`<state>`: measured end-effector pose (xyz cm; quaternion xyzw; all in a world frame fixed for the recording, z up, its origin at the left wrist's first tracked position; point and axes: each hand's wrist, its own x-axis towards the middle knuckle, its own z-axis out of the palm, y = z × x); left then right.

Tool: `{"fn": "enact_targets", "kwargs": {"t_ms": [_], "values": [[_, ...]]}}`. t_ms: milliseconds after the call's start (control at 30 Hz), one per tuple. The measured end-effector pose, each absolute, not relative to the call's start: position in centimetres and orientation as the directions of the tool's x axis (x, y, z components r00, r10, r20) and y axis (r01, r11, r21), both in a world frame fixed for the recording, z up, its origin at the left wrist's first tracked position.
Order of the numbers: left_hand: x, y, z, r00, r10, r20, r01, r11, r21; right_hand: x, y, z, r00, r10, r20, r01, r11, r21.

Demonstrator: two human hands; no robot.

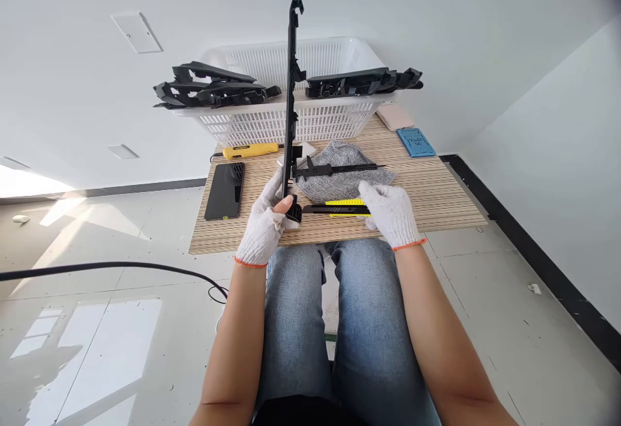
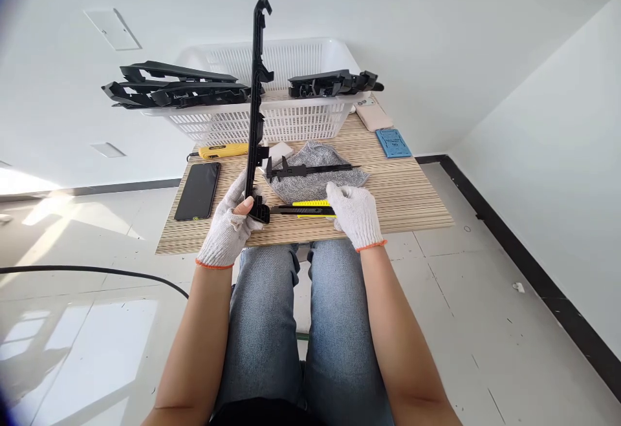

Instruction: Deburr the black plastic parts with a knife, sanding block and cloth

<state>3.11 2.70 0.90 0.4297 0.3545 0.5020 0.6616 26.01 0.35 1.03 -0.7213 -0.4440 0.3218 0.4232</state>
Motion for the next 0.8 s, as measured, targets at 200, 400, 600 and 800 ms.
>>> {"fn": "enact_targets", "kwargs": {"t_ms": [200, 400, 600, 800], "values": [[3.13, 2.59, 0.89, 0.239, 0.971, -0.020, -0.353, 0.107, 0.929, 25.70, 0.35, 1.83, 0.401, 0.907, -0.129, 0.394, -0.298, -0.870], [3.19, 2.66, 0.69, 0.229, 0.973, -0.025, -0.350, 0.106, 0.931, 25.83, 0.52, 1.74, 0.386, 0.918, -0.093, 0.482, -0.287, -0.828], [3.16, 2.59, 0.72, 0.225, 0.973, -0.044, -0.341, 0.121, 0.932, 26.04, 0.59, 1.28, 0.360, 0.929, -0.090, 0.503, -0.274, -0.820], [3.09, 2.57, 0.83, 0.222, 0.973, -0.063, -0.303, 0.130, 0.944, 25.78, 0.79, 1.94, 0.345, 0.934, -0.096, 0.561, -0.287, -0.777]]}}
